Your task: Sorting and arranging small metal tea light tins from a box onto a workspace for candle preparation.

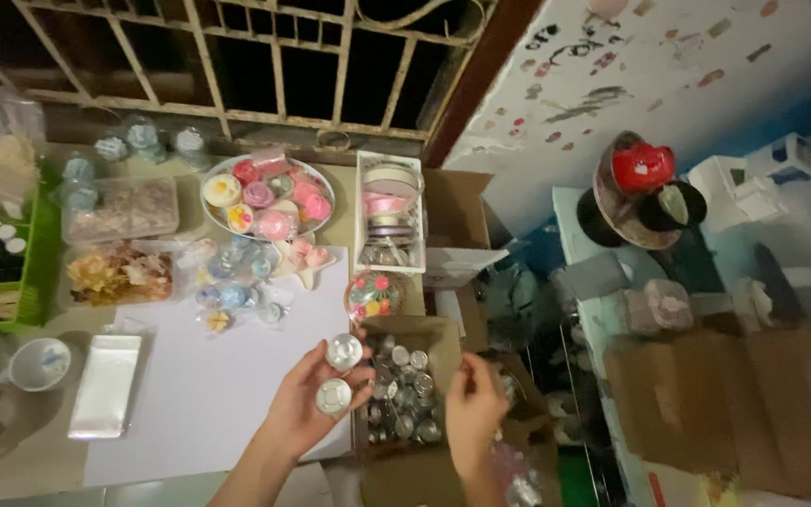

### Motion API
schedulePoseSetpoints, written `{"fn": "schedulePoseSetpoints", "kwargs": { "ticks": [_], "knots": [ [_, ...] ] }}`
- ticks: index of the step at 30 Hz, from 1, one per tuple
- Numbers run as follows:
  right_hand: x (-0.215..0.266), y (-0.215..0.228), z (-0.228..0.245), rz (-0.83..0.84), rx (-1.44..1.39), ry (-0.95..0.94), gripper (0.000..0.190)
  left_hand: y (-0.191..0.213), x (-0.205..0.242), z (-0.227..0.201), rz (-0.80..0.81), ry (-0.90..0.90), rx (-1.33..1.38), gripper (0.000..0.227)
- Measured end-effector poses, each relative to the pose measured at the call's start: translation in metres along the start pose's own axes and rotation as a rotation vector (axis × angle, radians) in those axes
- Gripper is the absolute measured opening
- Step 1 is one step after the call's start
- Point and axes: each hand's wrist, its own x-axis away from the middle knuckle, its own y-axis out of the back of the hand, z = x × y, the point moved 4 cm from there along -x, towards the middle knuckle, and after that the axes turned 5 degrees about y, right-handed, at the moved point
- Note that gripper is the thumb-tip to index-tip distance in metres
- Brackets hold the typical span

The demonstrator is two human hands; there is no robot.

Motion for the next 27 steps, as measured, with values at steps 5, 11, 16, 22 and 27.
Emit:
{"fn": "schedulePoseSetpoints", "kwargs": {
  "ticks": [5, 11, 16, 22, 27],
  "knots": [
    [0.040, -0.112, -0.085, 0.479, 0.414, 0.149, 0.040, -0.007, 0.009, -0.007, -0.009, -0.077, -0.018, 0.054],
    [0.043, -0.217, -0.207, 0.592, 0.397, -0.064, 0.036, 0.010, 0.019, -0.006, -0.106, -0.028, -0.003, 0.057],
    [0.048, -0.256, -0.255, 0.679, 0.534, 0.069, 0.027, 0.026, 0.023, -0.006, -0.109, -0.048, 0.004, 0.058],
    [0.062, -0.273, -0.276, 0.627, 0.531, -0.078, 0.035, 0.025, 0.022, -0.007, -0.138, -0.038, -0.002, 0.059],
    [0.047, -0.236, -0.220, 0.805, 0.462, -0.024, 0.040, 0.017, 0.022, -0.009, -0.105, -0.041, -0.040, 0.060]
  ]
}}
